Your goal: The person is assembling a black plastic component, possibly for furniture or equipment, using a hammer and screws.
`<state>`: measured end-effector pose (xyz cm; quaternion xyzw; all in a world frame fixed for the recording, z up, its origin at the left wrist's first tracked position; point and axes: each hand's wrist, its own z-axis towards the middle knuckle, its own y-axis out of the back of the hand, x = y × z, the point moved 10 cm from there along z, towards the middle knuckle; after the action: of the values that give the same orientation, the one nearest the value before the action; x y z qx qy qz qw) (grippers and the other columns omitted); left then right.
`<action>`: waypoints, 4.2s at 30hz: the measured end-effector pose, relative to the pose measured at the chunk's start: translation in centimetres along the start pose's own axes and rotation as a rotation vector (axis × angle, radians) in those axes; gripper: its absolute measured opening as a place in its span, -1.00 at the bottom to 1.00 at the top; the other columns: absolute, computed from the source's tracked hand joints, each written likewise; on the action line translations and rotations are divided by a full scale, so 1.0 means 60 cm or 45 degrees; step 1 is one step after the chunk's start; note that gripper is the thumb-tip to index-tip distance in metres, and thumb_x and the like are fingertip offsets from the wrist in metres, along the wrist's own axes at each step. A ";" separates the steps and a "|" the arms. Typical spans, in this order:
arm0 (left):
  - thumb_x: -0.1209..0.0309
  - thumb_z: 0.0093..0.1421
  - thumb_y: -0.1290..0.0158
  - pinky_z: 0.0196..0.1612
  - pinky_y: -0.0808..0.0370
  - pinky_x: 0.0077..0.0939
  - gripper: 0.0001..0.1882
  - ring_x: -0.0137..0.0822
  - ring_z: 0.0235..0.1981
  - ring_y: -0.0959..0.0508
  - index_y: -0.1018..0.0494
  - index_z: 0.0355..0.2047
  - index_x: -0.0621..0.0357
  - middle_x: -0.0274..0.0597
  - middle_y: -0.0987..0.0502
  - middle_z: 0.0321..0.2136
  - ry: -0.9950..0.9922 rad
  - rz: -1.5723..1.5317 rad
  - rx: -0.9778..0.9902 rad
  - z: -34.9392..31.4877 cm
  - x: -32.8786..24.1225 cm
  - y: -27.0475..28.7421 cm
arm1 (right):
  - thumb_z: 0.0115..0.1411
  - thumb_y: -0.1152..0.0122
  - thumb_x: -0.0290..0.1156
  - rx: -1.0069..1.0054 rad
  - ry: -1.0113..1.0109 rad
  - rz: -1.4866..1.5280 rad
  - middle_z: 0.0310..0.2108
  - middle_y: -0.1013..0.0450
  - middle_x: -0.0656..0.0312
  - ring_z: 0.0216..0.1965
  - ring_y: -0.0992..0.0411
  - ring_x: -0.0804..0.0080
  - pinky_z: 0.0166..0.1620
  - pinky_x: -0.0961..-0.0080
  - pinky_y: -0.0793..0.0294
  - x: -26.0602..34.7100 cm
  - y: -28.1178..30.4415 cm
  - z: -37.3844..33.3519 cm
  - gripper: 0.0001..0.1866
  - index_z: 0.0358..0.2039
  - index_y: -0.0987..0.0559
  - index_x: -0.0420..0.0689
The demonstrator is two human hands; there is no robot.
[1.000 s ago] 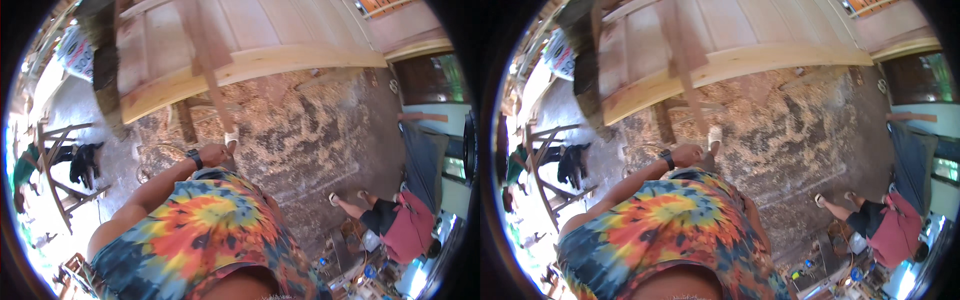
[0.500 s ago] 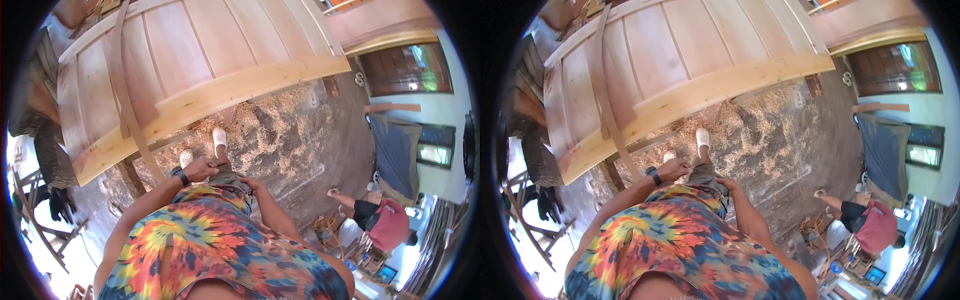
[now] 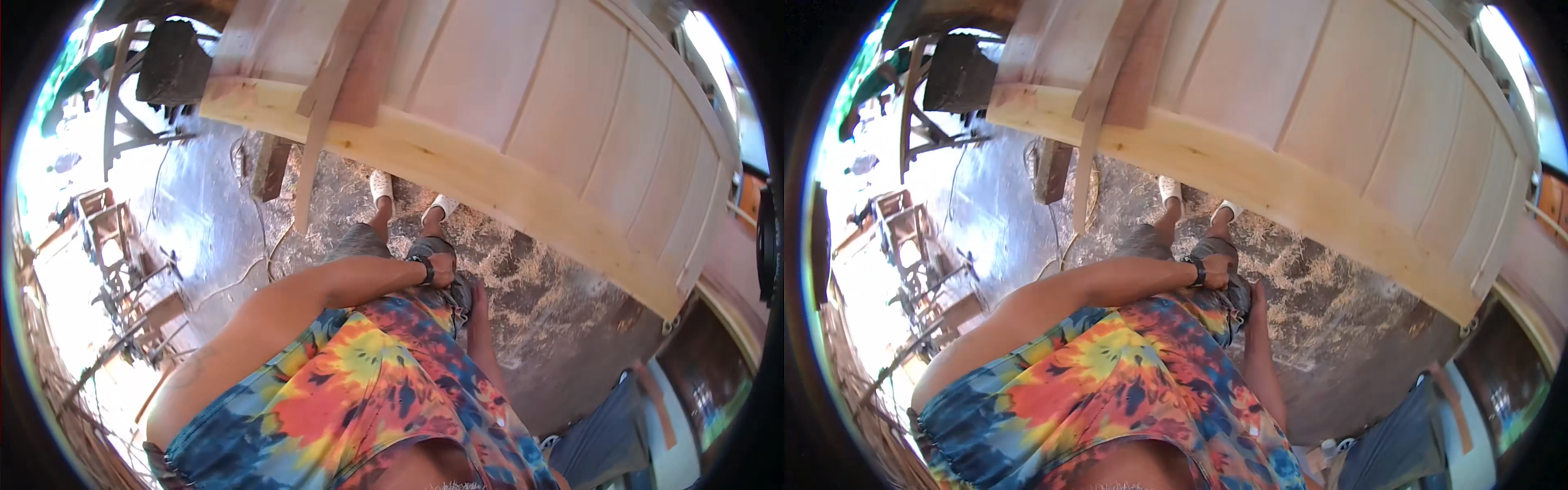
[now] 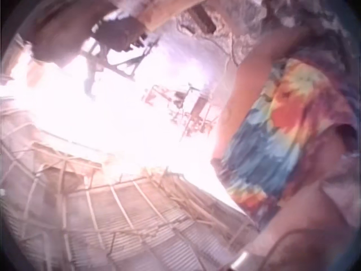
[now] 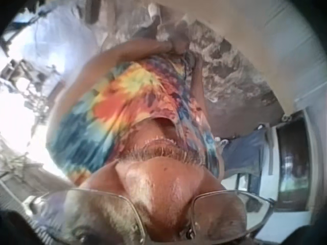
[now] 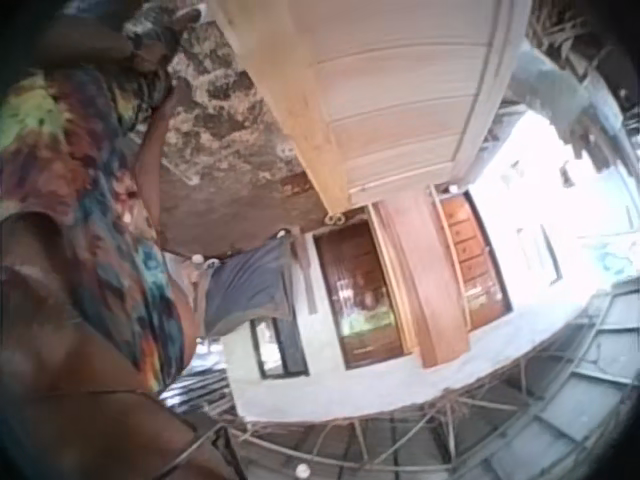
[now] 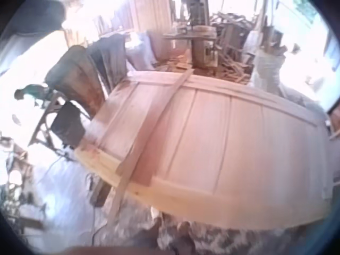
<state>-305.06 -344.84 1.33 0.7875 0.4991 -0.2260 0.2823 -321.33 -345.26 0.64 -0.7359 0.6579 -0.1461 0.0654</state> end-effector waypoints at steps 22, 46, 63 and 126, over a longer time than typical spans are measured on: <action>-0.02 -0.14 -0.40 0.35 -0.06 0.27 0.34 0.40 0.32 -0.12 0.21 0.48 0.09 0.30 -0.08 0.34 0.656 0.364 -1.487 -0.275 0.033 0.835 | 0.36 -0.14 0.10 -0.221 0.220 -0.710 -0.06 -0.49 0.21 -0.11 -0.46 0.37 -0.01 0.43 -0.44 0.200 -0.022 0.010 -0.33 0.17 -0.44 -0.26; 0.16 -0.23 -0.37 0.31 -0.16 0.12 0.11 0.25 0.24 -0.23 -0.13 0.36 0.12 0.23 -0.19 0.25 -0.055 0.402 -1.592 -0.379 -0.135 0.749 | 0.00 -0.16 -0.51 0.372 0.041 -0.996 -0.02 -0.46 0.22 -0.06 -0.44 0.41 -0.04 0.46 -0.46 0.203 -0.089 -0.088 -0.20 0.34 -0.26 -0.08; 0.20 0.02 -0.24 0.13 -0.41 0.01 -0.35 0.19 0.04 -0.48 -0.42 0.11 0.24 0.21 -0.49 0.03 -0.929 0.131 -1.155 -0.336 -0.132 0.529 | 0.26 -0.16 -0.25 0.230 0.621 -2.203 0.05 -0.46 -0.25 0.05 -0.46 -0.20 0.07 0.19 -0.45 0.117 -0.136 -0.100 -0.33 0.34 -0.27 -0.18; 0.18 0.07 -0.16 0.02 -0.53 0.01 -0.56 0.09 -0.05 -0.61 -0.56 -0.08 0.17 0.17 -0.62 -0.12 1.431 -1.726 -1.993 -1.753 1.842 -0.409 | 0.26 -0.12 -0.43 1.347 0.045 -3.920 -0.03 -0.57 -0.02 -0.03 -0.55 0.19 0.00 0.25 -0.52 -1.899 -1.602 0.027 -0.64 0.05 -0.56 -0.24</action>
<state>-275.50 -193.17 3.13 -0.0376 0.8728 0.4167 0.2514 -240.04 -220.85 12.10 0.5566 0.7788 0.2748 -0.0899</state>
